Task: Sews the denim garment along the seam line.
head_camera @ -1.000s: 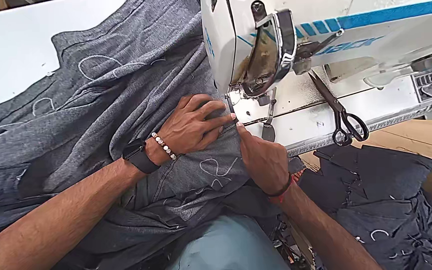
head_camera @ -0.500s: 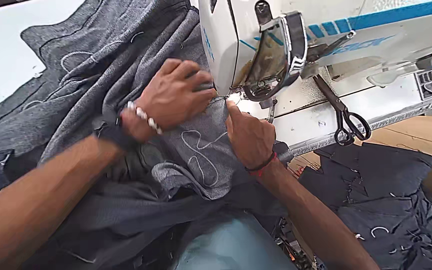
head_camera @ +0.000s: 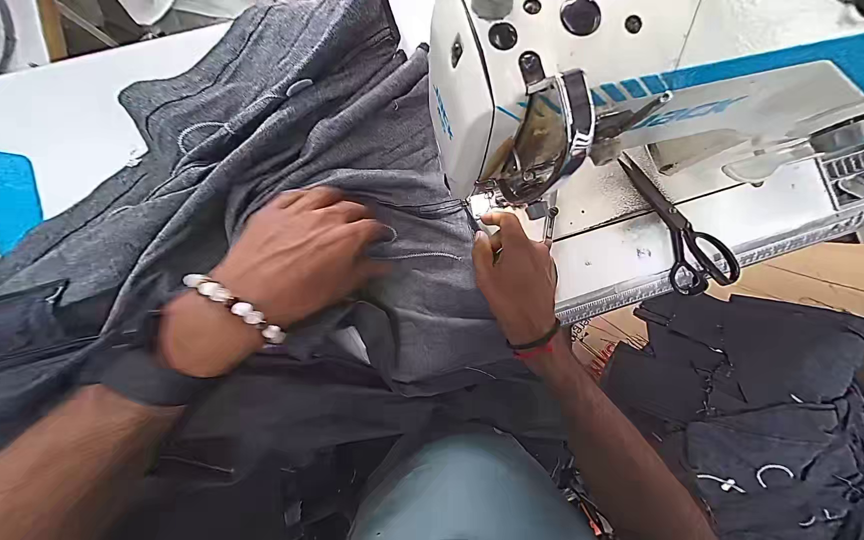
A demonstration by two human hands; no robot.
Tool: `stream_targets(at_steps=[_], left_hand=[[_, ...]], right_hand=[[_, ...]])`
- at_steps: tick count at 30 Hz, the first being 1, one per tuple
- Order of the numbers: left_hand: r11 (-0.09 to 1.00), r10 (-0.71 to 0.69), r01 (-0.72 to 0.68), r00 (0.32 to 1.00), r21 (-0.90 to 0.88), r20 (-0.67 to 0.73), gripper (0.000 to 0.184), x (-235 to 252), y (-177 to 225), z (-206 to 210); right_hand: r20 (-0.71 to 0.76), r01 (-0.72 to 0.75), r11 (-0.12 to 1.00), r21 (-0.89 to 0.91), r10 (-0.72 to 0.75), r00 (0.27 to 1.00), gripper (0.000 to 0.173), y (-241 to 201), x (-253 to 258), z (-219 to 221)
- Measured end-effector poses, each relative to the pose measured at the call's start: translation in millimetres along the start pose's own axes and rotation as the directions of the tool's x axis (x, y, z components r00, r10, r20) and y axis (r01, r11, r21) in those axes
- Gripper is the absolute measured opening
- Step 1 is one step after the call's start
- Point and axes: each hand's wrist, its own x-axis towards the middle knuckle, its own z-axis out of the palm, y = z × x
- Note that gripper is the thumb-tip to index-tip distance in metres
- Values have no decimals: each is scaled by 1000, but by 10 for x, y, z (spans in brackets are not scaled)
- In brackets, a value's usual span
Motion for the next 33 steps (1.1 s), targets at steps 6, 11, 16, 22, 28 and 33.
stream_targets(at_steps=[6,11,16,22,28,33], left_hand=[[976,-31,-29,963,-215,-268,32,507,578,601],[994,-26,-3,962,-107,-272,40,520,492,688],[999,-39,37,974,-11,-222,43,479,382,630],[981,-183,188,976,39,-118,87,-32,570,775],[998,-68,68,998,-4,3,86,165,247,403],[869,-279,69,886,-490,-369,25,560,768,565]], right_hand=[[-79,180,961,-212,-200,977,33,95,-102,103],[-61,193,933,-303,-221,973,38,60,-113,123],[-69,162,907,-388,-204,977,39,-54,-18,200],[-174,261,913,-314,-326,929,36,255,-262,231],[-268,244,963,-113,-266,926,30,307,-321,249],[-301,88,880,467,65,951,29,525,-284,-188]])
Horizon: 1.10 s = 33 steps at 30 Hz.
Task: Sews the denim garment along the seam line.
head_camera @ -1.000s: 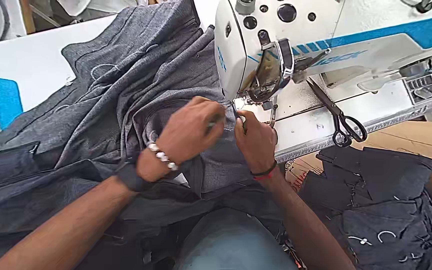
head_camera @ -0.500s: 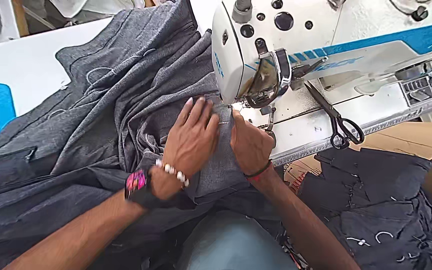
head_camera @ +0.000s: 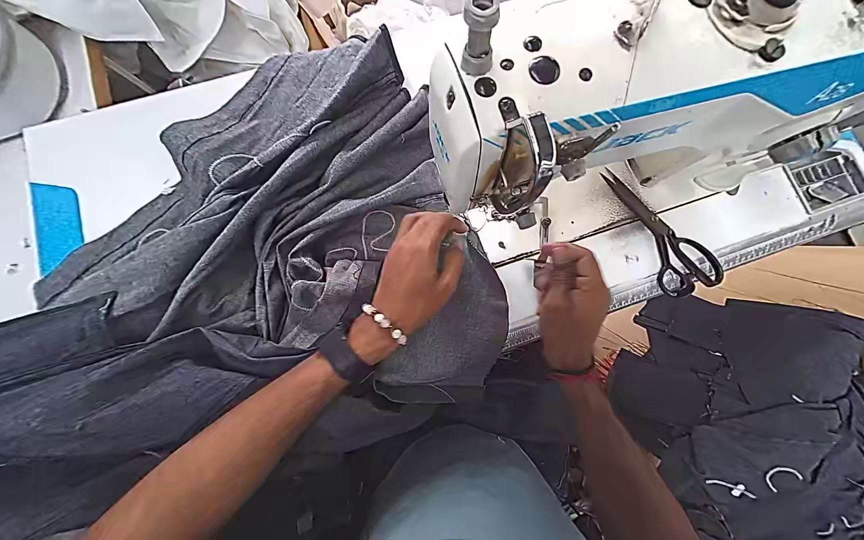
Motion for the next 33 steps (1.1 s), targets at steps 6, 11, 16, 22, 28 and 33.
stream_targets(at_steps=[6,11,16,22,28,33], left_hand=[[919,224,-230,973,321,56,36,-84,-282,194],[931,229,-243,970,273,84,39,-61,-369,107],[941,221,-237,971,239,93,40,-54,-397,96],[932,265,-288,956,220,128,41,4,-482,28],[863,405,-452,886,226,226,42,152,-728,-79],[880,359,-407,908,245,216,40,128,-562,-25]], right_hand=[[2,142,842,-520,-165,986,36,140,461,-619],[347,383,794,-473,-231,909,33,191,498,-276],[323,416,794,-442,-292,900,24,69,391,209],[355,607,713,-351,-499,791,29,16,134,369],[332,596,629,-499,-497,802,30,74,-63,400],[196,500,656,-566,-482,854,22,63,-78,406]])
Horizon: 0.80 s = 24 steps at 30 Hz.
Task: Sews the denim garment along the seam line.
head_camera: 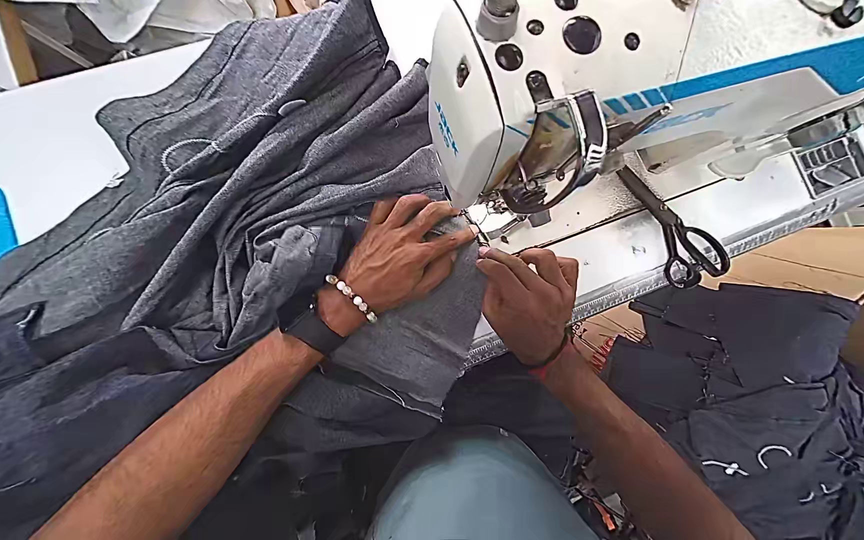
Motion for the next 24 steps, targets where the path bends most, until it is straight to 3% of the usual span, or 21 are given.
stream_targets(at_steps=[3,5,8,11,14,16,18,21,22,24], left_hand=[[989,-143,143,990,37,4,58,-58,278,79],[970,-225,225,974,93,-8,77,-65,413,144],[940,-301,303,953,156,-34,97,-33,557,228],[929,-333,334,942,162,-35,100,-34,615,241],[953,-274,277,961,125,-37,83,-119,503,155],[968,-223,225,974,106,-33,60,-165,444,135],[971,-212,215,976,103,-47,48,-178,432,144],[970,-214,215,977,113,-26,47,-156,408,125],[970,-213,211,977,121,6,47,-162,403,103],[972,-201,196,979,131,27,48,-153,363,82]], right_hand=[[53,-179,981,74,176,983,19,41,57,-30],[114,-278,959,56,270,956,27,42,147,-33],[137,-323,944,69,312,940,34,7,200,13],[231,-379,922,74,354,906,41,12,270,-70],[349,-385,919,83,335,875,25,-69,418,-140],[398,-359,929,86,298,867,23,-142,523,-165],[437,-361,924,128,275,857,23,-180,569,-183],[436,-517,782,348,353,827,18,-164,416,-251],[442,-580,708,402,405,801,25,-186,284,-272],[499,-678,596,430,469,729,55,-320,1,-334]])
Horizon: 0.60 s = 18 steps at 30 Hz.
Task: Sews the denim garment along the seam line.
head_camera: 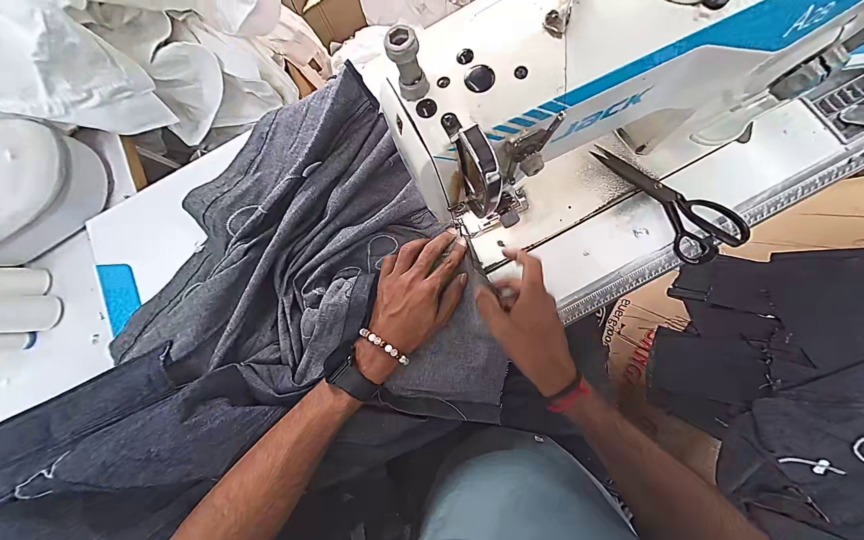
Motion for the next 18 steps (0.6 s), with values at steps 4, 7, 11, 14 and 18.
stream_targets(at_steps=[4,7,11,14,18], left_hand=[[999,-36,36,999,1,-15,51,-21,74,25],[998,-55,55,998,8,-30,49,-25,101,41],[999,-2,5,996,39,-88,42,7,3,50],[999,36,-33,995,32,-88,41,22,-77,30],[994,105,-100,989,45,-105,40,53,-165,26]], right_hand=[[25,-26,981,193,21,999,46,0,-512,65],[-7,2,969,246,0,1000,37,-3,-448,-28],[-23,29,994,110,-26,999,40,48,-232,31],[-7,1,1000,7,-1,1000,43,38,-111,107],[25,-29,994,-106,32,999,46,-36,-30,153]])
